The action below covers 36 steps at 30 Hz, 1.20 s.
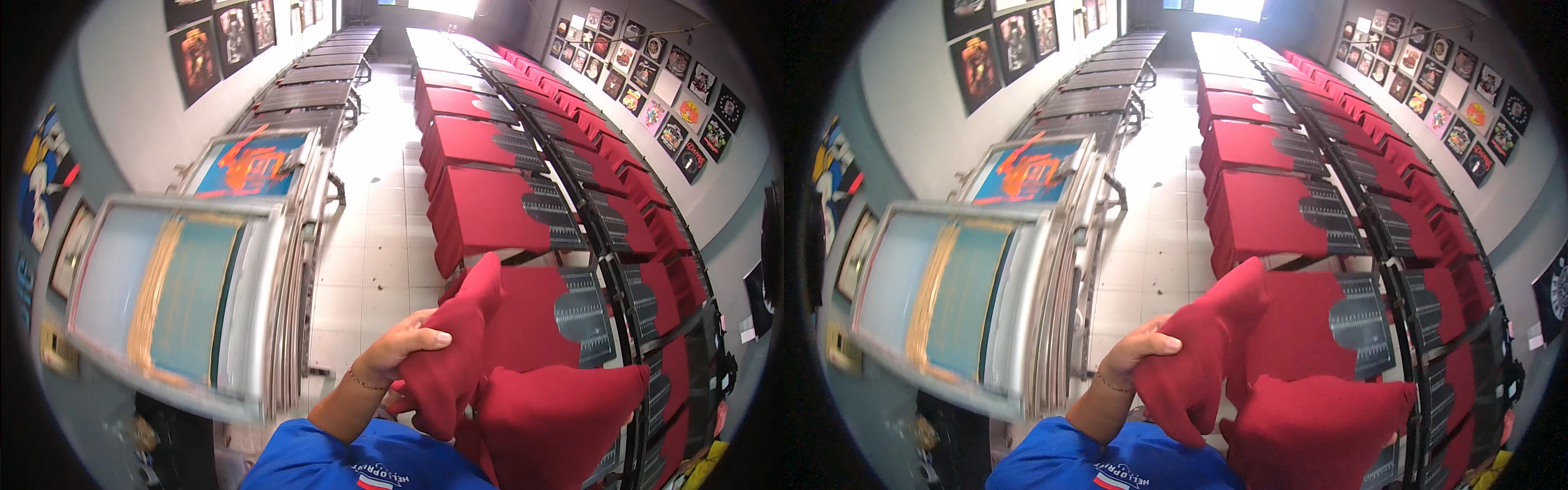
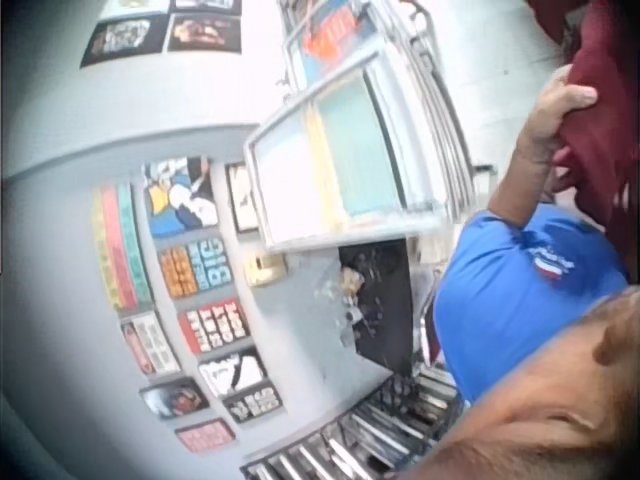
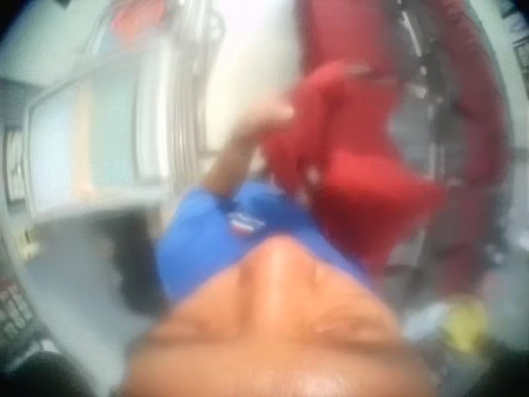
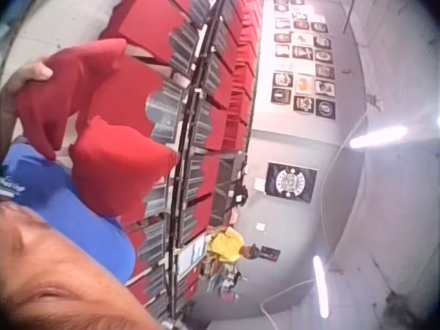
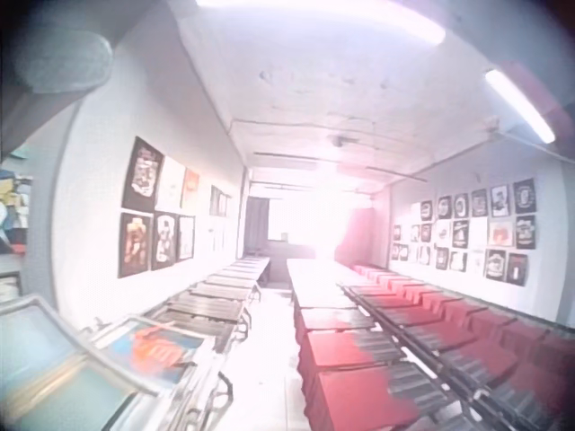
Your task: The person picks up a stack of red fabric pieces from a table, walks to a line of printing stations, and carefully spreads and aligns each piece onto a separate station pallet by hand.
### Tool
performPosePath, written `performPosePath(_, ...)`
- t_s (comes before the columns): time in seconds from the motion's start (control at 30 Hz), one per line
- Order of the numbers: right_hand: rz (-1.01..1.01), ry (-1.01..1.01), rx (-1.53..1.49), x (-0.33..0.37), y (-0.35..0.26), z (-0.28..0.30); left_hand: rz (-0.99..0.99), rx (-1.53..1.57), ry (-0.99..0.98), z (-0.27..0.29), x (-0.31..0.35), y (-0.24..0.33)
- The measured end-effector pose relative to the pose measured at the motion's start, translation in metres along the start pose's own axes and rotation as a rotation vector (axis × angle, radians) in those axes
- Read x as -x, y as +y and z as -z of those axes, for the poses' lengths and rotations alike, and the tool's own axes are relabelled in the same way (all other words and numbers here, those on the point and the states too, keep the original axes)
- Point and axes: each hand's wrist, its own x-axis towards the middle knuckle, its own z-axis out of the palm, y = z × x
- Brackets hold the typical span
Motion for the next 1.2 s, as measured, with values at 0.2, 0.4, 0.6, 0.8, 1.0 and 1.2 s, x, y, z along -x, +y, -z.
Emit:
performPosePath(0.2, 0.034, 0.038, -0.002, -0.195, -0.054, -0.056, 0.070, -0.105, -0.038, 0.089, -0.170, 0.123)
performPosePath(0.4, 0.055, 0.015, -0.036, -0.407, -0.080, -0.095, -0.118, -0.040, 0.074, 0.208, -0.307, 0.228)
performPosePath(0.6, -0.011, -0.066, -0.043, -0.647, -0.106, -0.146, -0.322, -0.098, 0.384, 0.318, -0.420, 0.366)
performPosePath(0.8, -0.060, -0.183, 0.013, -0.881, -0.130, -0.233, -0.631, -0.127, 0.515, 0.429, -0.523, 0.516)
performPosePath(1.0, -0.015, -0.198, 0.009, -1.097, -0.139, -0.298, -0.721, -0.099, 0.693, 0.623, -0.628, 0.681)
performPosePath(1.2, 0.091, -0.128, -0.016, -1.288, -0.174, -0.360, -0.660, -0.217, 0.953, 0.744, -0.718, 0.856)
